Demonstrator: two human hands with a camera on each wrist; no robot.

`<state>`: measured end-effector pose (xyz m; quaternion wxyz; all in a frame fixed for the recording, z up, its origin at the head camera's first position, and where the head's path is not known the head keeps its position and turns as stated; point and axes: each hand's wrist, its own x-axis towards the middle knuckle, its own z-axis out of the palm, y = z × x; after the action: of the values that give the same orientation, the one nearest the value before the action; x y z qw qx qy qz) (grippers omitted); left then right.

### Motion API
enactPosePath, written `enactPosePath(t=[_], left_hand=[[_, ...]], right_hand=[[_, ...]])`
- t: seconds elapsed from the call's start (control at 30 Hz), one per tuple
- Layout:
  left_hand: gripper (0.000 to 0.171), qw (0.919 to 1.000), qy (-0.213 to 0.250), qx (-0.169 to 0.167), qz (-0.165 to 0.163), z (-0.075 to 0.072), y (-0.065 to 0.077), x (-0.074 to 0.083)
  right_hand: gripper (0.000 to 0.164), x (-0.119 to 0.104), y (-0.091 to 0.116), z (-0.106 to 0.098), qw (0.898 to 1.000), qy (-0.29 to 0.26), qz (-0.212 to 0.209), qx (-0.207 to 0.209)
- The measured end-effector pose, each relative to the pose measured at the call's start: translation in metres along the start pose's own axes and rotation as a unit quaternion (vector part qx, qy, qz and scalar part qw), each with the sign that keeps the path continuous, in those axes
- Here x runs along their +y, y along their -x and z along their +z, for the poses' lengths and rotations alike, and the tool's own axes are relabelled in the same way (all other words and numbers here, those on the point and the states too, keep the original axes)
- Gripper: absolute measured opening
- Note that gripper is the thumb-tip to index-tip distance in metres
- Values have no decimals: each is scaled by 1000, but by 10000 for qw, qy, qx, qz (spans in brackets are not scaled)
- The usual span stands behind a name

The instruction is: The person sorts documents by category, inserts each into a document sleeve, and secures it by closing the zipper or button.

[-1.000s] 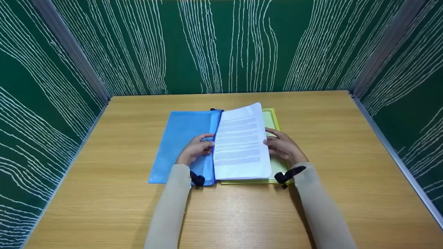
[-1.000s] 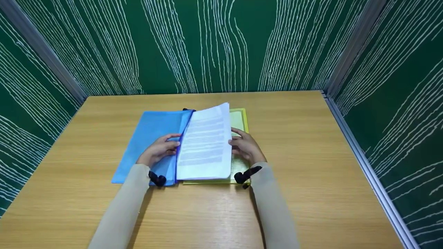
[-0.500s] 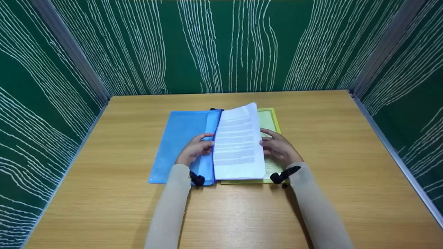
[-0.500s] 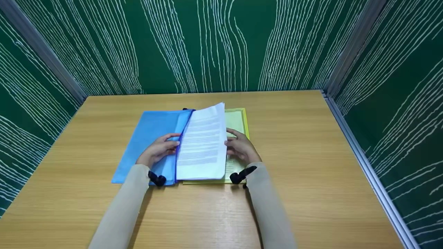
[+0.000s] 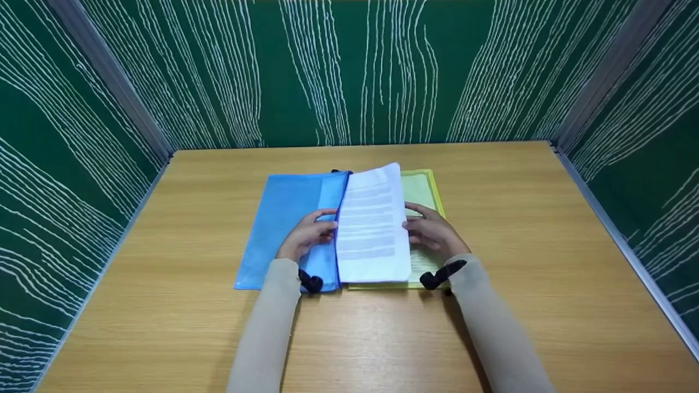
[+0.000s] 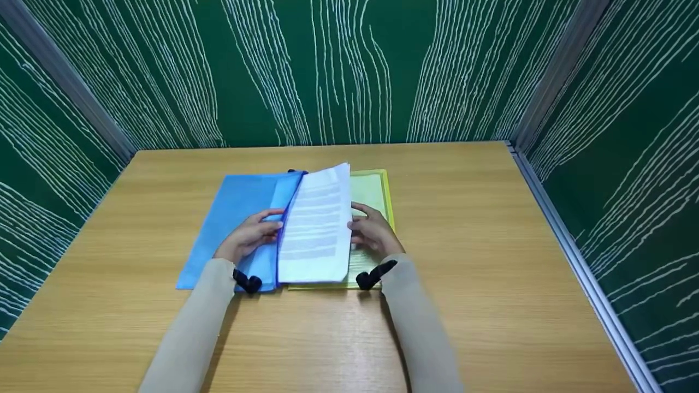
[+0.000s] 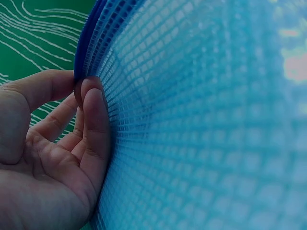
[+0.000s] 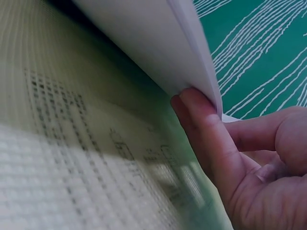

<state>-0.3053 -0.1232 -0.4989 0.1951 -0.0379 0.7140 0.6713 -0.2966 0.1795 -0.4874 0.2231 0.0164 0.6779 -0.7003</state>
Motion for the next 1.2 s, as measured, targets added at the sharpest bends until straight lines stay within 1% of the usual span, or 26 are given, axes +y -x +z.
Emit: enactPosePath(t=[0.23,0.43,0.53,0.67,0.9,1.2], left_hand=[[45,9998,163,-25,-54,-1,-1,0],[44,9991,398,-136,-62,-3,-2,0],[43,9987,476,-166,-76,-4,-2,0],[43,9988,454,-147,-73,-4,-1,0],[44,9989,434,-165,6,-4,-1,-1],[44,9984,538,-133,-83,-4,-2,0]], right_hand=[[63,0,-4,10,10000,15,12,35],[63,-1,-7,18,9995,274,58,168],[63,-1,-9,21,9994,259,84,193],[62,0,-11,26,9998,80,75,156],[62,2,-14,31,9999,93,19,124],[63,3,-15,39,9999,113,48,88]])
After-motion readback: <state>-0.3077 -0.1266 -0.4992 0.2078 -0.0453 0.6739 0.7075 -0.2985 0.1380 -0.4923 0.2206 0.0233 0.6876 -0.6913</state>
